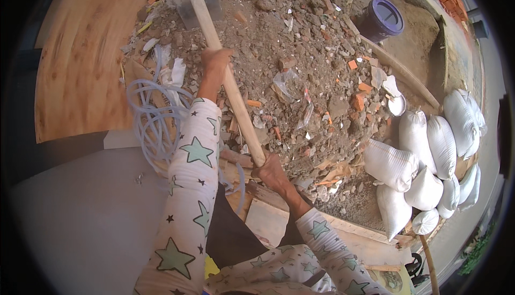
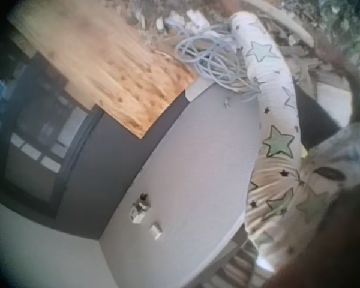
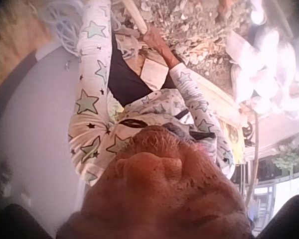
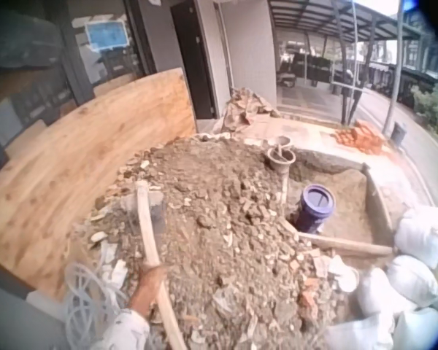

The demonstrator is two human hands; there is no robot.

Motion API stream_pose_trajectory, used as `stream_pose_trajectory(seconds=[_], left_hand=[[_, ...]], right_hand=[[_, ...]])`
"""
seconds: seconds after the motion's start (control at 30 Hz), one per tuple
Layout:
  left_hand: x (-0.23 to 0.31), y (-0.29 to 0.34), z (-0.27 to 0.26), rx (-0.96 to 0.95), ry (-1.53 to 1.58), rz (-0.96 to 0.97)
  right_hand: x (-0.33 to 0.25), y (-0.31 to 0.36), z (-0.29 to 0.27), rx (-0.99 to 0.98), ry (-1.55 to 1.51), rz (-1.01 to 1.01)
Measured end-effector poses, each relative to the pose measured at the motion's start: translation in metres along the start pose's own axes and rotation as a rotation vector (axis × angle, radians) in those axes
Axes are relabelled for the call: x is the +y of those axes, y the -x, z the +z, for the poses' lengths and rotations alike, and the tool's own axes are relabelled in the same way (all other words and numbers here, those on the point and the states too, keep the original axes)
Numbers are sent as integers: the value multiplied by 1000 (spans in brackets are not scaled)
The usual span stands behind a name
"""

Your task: The person removes their slippers and stands barefoot on a pile of construction debris. They use a pickaxe to repeatedly strike and break up the rubble, which consists of broken bricks, concrete, and dirt. The person works on the pile for an extended period, occasionally shifting their position.

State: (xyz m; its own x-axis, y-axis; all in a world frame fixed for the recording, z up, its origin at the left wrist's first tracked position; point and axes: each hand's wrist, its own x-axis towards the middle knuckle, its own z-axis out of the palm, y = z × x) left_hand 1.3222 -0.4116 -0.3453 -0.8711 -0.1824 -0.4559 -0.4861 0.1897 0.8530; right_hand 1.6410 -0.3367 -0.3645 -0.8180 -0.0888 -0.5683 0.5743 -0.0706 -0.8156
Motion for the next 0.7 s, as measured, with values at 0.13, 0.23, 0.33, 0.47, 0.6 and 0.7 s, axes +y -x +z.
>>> stream_pose_trajectory(seconds=[0.13, 0.23, 0.33, 0.47, 0.6, 0.7], left_hand=[[-36, 37, 56, -45, -86, -47], [-92, 81, 90, -73, -58, -11], [-131, 158, 112, -160, 100, -224], [-178, 260, 111, -251, 299, -570], [-246, 320, 93, -166, 423, -885], [-268, 338, 76, -185, 459, -923]], right_hand=[[-8, 61, -24, 67, -215, 169], [41, 112, -56, 112, -120, 230], [59, 182, -81, 170, -66, 268], [82, 276, -115, 220, 277, 350], [124, 337, -124, 181, 645, 490], [139, 348, -127, 190, 716, 472]])
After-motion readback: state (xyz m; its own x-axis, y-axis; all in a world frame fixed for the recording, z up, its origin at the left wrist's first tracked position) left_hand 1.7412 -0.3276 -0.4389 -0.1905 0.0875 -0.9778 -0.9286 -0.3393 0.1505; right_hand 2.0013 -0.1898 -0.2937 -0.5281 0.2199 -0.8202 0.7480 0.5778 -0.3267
